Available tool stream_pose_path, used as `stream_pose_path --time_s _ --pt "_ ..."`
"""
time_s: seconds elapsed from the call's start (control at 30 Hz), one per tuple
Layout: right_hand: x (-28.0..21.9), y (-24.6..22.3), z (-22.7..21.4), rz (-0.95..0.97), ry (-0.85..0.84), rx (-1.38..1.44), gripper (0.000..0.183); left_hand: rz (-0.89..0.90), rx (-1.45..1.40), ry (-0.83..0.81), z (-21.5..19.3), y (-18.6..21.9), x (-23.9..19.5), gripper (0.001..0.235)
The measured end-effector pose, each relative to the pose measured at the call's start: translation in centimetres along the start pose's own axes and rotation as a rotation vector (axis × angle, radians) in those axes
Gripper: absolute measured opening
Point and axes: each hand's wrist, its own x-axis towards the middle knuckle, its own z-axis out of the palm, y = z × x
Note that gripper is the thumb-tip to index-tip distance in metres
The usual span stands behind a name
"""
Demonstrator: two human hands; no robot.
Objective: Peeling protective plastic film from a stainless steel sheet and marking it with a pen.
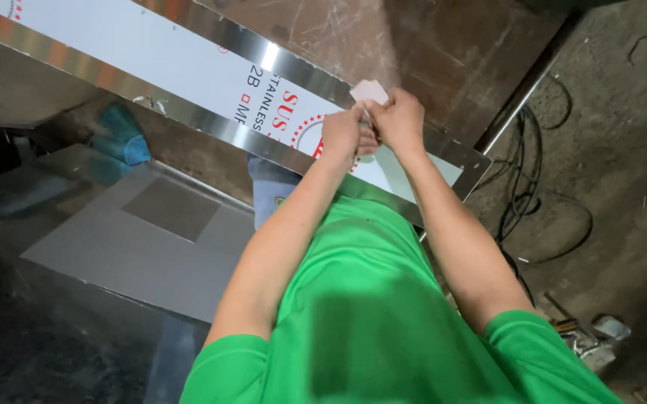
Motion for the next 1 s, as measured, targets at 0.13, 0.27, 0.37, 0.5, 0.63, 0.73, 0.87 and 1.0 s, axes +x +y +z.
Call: stream_pose_path --time_s 0.13,0.27,0.37,0.5,0.63,0.73,0.87,1.0 --pt "1.1 -1.6 0.8 0.011 0.041 0.058 0.042 0.027 -0.014 0.045 -1.0 0.6 0.6 0.043" --pt "1.3 -0.8 1.4 -0.027 0.016 0.052 0.039 0.053 -0.022 0.004 -0.7 2.0 -0.2 0.043" --pt "1.8 -1.7 1.7 0.027 -0.002 0.019 0.040 0.033 -0.024 0.006 -1.0 2.0 0.0 0.039" --pt "1.3 -2.1 1.7 -0.015 0.043 0.002 0.041 0.079 -0.048 -0.002 -2.3 0.6 2.2 0.042" --pt "1.4 -3.9 0.5 0.147 -0.067 0.067 0.042 0.015 -0.007 0.035 -1.0 3.5 -1.3 0.042" --pt "2.5 -4.7 2.7 0.018 0.005 0.023 0.039 0.063 -0.024 0.071 -2.5 2.8 1.1 0.046" --pt "1.9 -4.4 1.9 -0.013 0.025 -0.048 0.041 0.070 -0.046 -0.005 -2.4 3.6 0.7 0.046" --pt "2.3 -5.2 2.5 0.061 -0.030 0.025 0.042 0.025 -0.025 0.063 -2.9 4.1 0.6 0.042"
